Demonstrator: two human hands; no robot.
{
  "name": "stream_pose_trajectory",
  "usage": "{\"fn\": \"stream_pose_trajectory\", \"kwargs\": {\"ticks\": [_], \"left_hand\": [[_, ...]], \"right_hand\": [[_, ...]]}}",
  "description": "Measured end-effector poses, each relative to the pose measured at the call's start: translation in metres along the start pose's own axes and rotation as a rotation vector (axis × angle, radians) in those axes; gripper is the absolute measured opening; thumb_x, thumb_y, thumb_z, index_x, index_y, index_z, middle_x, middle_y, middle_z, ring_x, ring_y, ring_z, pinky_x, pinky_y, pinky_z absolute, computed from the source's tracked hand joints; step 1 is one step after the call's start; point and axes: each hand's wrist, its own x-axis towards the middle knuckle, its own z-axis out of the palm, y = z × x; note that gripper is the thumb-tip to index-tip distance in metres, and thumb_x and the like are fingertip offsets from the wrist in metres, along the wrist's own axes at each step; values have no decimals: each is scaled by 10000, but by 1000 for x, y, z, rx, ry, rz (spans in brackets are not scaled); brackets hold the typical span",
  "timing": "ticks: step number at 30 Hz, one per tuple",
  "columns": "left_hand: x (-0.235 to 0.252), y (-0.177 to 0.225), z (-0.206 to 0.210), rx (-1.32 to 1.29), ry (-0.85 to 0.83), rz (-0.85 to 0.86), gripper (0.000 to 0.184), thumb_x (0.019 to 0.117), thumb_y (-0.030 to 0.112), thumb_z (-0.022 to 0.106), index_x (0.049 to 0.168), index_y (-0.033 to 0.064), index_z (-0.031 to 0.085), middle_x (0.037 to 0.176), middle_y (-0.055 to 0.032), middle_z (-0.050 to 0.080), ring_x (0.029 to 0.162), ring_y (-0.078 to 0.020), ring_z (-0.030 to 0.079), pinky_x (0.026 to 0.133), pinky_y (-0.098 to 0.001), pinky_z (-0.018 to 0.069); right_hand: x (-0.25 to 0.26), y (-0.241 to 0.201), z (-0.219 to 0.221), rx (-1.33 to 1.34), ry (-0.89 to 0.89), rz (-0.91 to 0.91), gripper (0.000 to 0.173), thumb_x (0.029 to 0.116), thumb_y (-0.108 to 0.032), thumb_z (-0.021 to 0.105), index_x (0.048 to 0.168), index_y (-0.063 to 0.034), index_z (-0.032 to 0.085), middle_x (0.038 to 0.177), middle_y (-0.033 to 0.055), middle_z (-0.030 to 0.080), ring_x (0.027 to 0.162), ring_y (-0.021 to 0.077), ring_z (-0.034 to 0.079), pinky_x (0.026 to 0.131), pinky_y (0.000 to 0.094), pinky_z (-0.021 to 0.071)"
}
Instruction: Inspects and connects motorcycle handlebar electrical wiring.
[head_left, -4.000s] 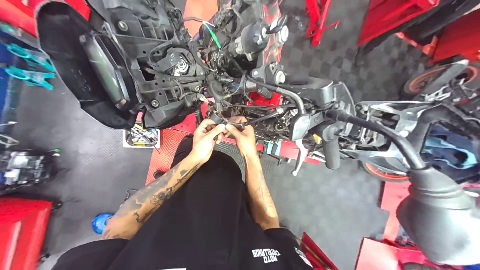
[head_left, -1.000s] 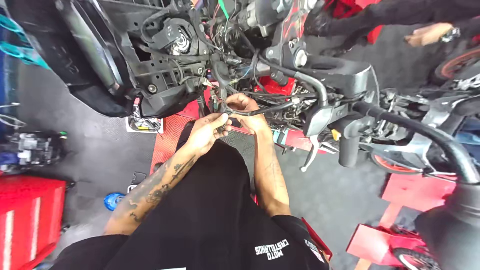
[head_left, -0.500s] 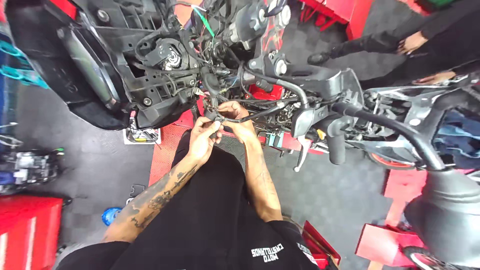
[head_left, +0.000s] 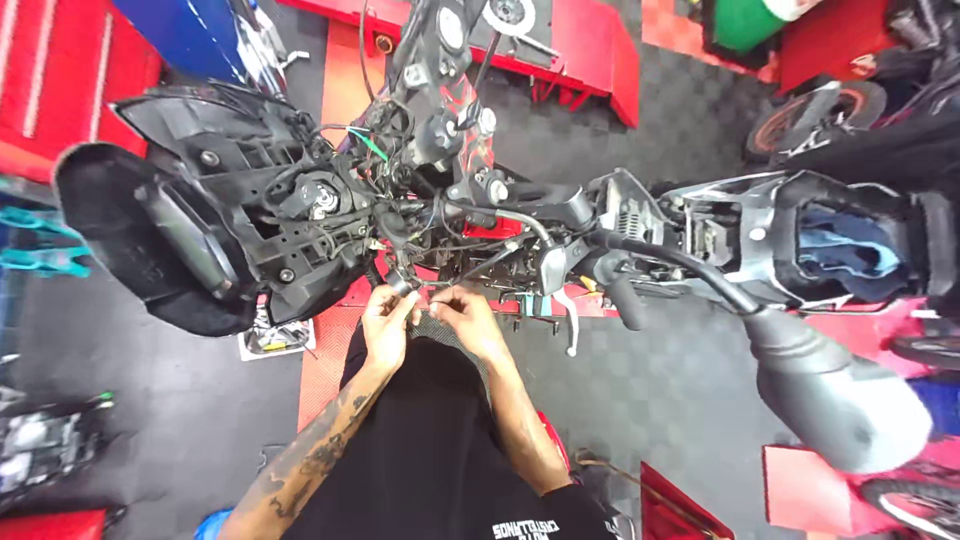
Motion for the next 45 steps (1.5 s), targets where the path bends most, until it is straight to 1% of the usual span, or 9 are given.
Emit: {"fn": "stream_pose_trajectory", "kwargs": {"ticks": [5, 8, 10, 15, 21, 27, 31, 34, 45], "left_hand": [[2, -11, -6, 204, -35, 284, 143, 903, -54, 657, 1025, 18, 676, 921, -19, 704, 776, -106, 674, 710, -303, 601], [5, -15, -15, 303, -62, 357, 139, 884, -56, 665, 1005, 3, 701, 964, -22, 705, 848, -94, 680, 773, -307, 602], [2, -12, -17, 298, -106, 373, 161, 892, -60, 661, 1035, 9, 693, 979, -28, 689, 859, -103, 670, 772, -306, 598], [-1, -5, -17, 289, -122, 416, 351, 909, -56, 670, 1116, 112, 440, 1025, -31, 662, 917, -140, 686, 795, -329, 600], [2, 4, -17, 616, -187, 293, 217, 959, 16, 648, 1168, -14, 696, 1043, -88, 697, 882, -128, 689, 796, -304, 615], [11, 30, -16, 503, -320, -79, 271, 1030, 60, 559, 1270, 40, 684, 1168, -66, 711, 979, -139, 700, 876, -333, 603], [23, 36, -13, 448, -342, -284, 255, 1076, 219, 540, 1145, 53, 721, 968, -32, 724, 878, -118, 682, 837, -324, 578], [31, 40, -6, 562, -369, -271, 212, 1050, 233, 604, 1050, 67, 736, 899, -22, 717, 798, -103, 672, 762, -301, 579], [25, 35, 1, 613, -271, -167, 127, 1008, 154, 665, 1025, 46, 729, 898, -35, 717, 730, -104, 670, 690, -277, 586]], "right_hand": [[-13, -52, 18, -328, 3, -154, 408, 987, -354, 678, 1283, -75, 647, 884, 11, 707, 746, 112, 669, 707, 331, 590], [-5, -54, 41, -628, 130, -208, 317, 949, -369, 703, 1119, -101, 702, 777, 28, 695, 684, 179, 674, 657, 420, 570], [-11, -50, 42, -595, 194, -269, 243, 944, -314, 720, 1059, -100, 718, 767, 20, 676, 650, 140, 634, 625, 352, 552], [-35, -35, 33, -310, 154, -241, 225, 930, -262, 762, 1010, -57, 713, 1142, 126, 604, 861, 137, 675, 705, 275, 629], [-41, -13, 22, -110, 121, -169, 225, 958, -247, 733, 914, -37, 667, 1123, 133, 685, 907, 195, 712, 742, 342, 641], [-23, -4, 30, 161, 200, -88, 239, 991, -113, 652, 774, -15, 630, 928, 141, 736, 742, 238, 728, 670, 393, 648], [-25, -9, 33, 88, 249, -3, 190, 935, -88, 683, 1059, -13, 559, 923, 126, 721, 737, 226, 724, 668, 376, 641], [-22, -8, 36, 36, 279, 57, 270, 942, -71, 591, 1203, -19, 552, 975, 94, 698, 768, 181, 708, 682, 357, 630], [-10, 6, 37, 89, 277, 63, 117, 1022, -108, 575, 1030, -19, 650, 819, 67, 696, 658, 156, 679, 635, 339, 619]]}}
